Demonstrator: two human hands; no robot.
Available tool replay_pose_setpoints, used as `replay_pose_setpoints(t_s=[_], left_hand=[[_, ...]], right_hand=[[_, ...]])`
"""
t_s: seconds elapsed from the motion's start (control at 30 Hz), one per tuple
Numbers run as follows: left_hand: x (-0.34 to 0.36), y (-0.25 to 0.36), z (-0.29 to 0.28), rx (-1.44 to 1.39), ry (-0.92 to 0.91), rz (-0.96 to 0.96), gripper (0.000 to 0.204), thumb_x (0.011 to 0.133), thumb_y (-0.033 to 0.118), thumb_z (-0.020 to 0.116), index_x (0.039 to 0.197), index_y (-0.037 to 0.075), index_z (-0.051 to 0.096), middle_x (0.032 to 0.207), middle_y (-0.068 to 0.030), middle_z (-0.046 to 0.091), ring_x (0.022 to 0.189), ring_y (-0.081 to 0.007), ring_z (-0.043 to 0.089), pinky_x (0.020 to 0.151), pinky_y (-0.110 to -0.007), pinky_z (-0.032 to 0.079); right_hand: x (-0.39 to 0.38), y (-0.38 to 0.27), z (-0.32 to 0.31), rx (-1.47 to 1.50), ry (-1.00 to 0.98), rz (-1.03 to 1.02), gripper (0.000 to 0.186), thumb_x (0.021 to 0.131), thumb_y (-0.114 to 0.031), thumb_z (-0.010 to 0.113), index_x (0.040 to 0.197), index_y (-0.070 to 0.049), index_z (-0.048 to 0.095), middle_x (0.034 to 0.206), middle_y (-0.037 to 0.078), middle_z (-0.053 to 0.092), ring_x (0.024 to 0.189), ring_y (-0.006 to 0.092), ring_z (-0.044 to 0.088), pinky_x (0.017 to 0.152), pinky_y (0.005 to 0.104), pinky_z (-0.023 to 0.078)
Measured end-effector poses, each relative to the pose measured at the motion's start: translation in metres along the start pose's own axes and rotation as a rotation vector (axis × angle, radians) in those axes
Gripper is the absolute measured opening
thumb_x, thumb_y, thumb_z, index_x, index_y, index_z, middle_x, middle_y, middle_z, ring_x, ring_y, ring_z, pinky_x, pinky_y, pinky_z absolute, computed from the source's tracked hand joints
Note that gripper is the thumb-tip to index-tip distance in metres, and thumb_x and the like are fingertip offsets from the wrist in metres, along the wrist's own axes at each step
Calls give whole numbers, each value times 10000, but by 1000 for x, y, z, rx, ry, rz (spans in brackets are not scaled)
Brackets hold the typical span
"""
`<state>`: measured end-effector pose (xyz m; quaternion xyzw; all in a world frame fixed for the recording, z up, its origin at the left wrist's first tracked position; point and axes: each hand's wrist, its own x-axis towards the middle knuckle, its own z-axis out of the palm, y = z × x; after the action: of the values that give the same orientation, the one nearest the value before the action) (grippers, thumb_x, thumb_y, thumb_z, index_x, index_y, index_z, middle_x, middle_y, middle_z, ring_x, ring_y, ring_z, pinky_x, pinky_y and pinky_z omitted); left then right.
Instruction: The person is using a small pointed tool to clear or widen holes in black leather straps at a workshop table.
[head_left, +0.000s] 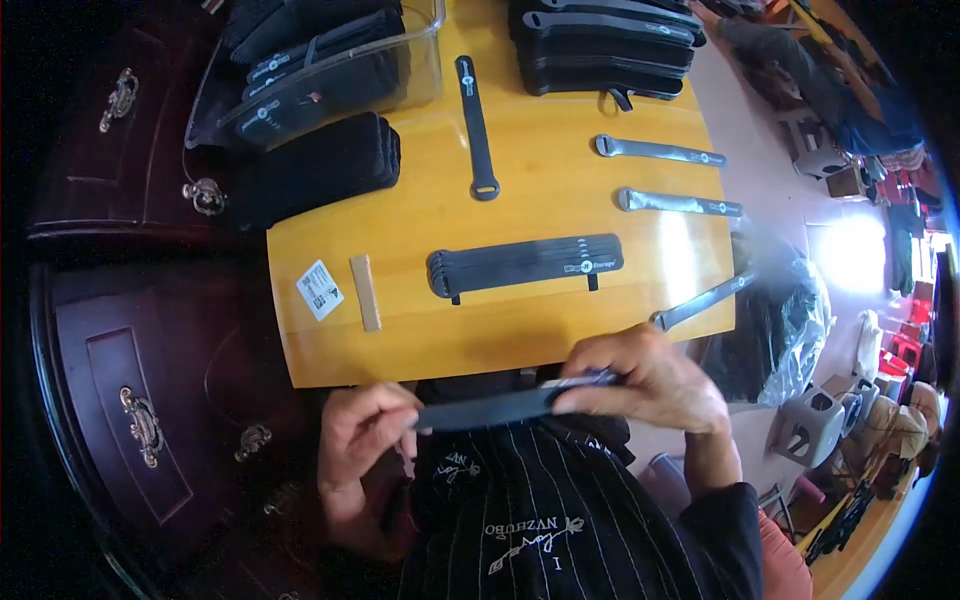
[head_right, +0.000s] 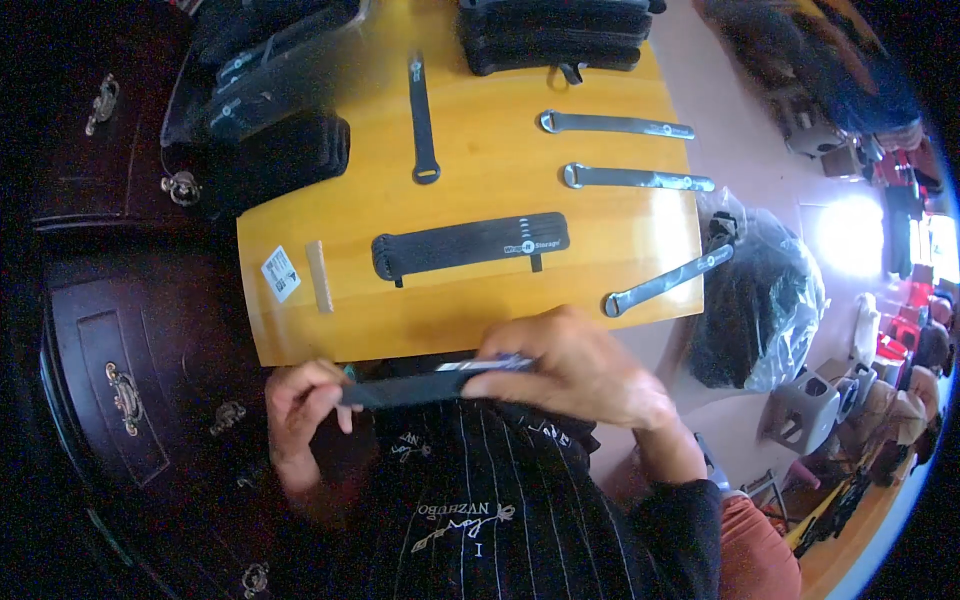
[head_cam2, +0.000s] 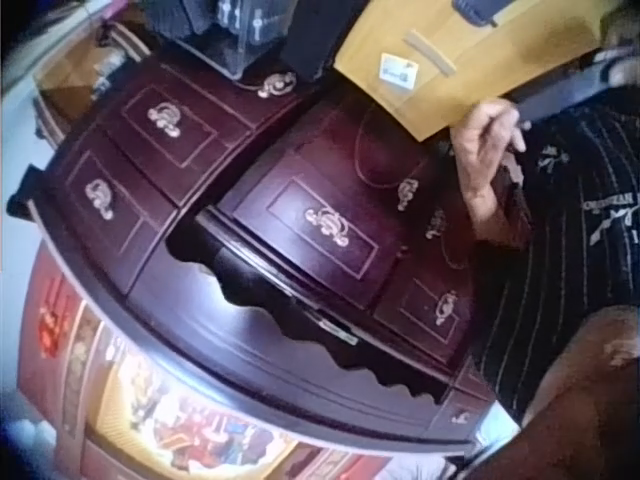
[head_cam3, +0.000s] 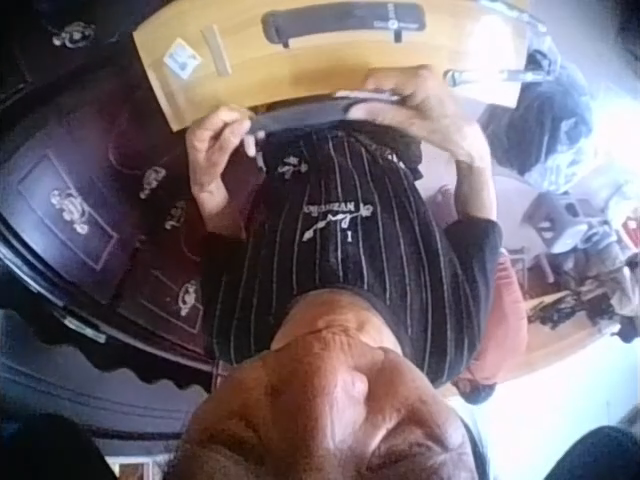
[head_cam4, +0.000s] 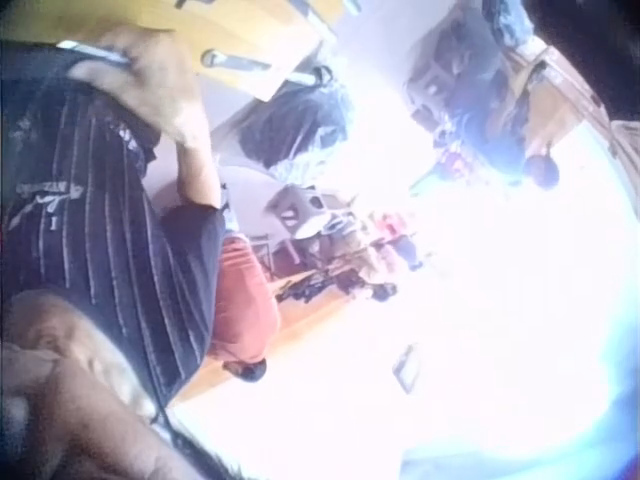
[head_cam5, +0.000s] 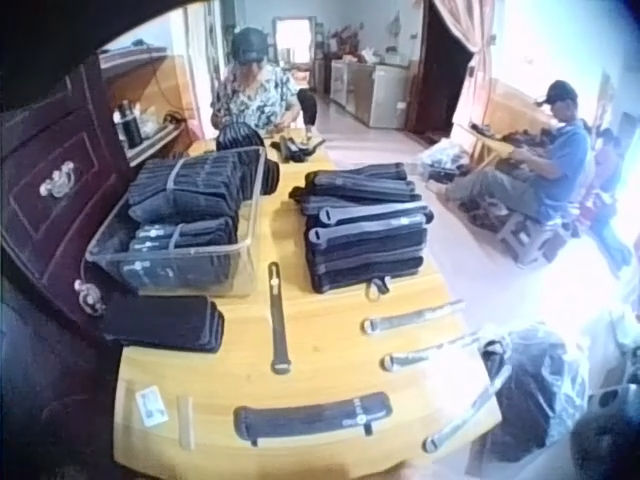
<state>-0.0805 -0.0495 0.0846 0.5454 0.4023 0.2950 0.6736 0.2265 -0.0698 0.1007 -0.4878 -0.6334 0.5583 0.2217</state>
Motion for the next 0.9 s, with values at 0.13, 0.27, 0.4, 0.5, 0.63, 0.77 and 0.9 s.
replay_pose_setpoints(t_s=[0.13,0.27,0.4,0.5,0.63,0.77,0.9], left_hand=[[17,-25,7,61,199,-117,34,860,-48,596,838,-58,620,641,-84,624,493,-135,607,451,-216,445],[38,-39,24,-84,340,-164,51,858,-22,623,884,-66,632,657,-105,637,526,-176,643,455,-235,492],[52,-52,28,-263,403,-166,112,886,27,614,926,-78,613,754,-139,661,584,-245,677,555,-330,589],[56,-56,29,-292,400,-140,125,900,39,599,955,-72,611,778,-148,668,652,-258,693,614,-349,598],[58,-52,28,-272,366,-185,140,921,43,570,993,-71,607,870,-167,672,782,-265,699,709,-350,594],[61,-55,30,-255,345,-210,145,929,35,555,1016,-67,609,949,-137,648,808,-220,683,716,-301,580],[69,-61,32,27,382,-33,139,905,-12,579,1032,-54,618,944,-75,576,726,-118,602,604,-230,534]], right_hand=[[-16,15,-16,-154,290,121,263,784,-235,757,808,0,642,640,45,605,565,108,560,518,274,421],[-20,33,-26,-59,283,241,243,825,-235,721,851,0,661,668,43,635,613,101,581,566,268,442],[-19,46,-32,63,346,319,227,865,-200,680,955,8,674,751,54,676,711,105,618,682,256,474],[-18,46,-37,96,333,387,221,868,-164,672,989,20,667,784,54,681,755,113,629,721,257,481],[-13,54,-34,102,467,352,167,813,-158,734,826,-2,676,623,-9,587,577,60,497,541,233,409],[-13,61,-37,103,501,410,209,769,-155,781,761,-7,635,613,-48,524,589,32,445,529,202,369],[-8,65,-36,146,496,459,219,789,-183,767,791,-3,642,643,-19,573,616,46,496,560,209,402]])
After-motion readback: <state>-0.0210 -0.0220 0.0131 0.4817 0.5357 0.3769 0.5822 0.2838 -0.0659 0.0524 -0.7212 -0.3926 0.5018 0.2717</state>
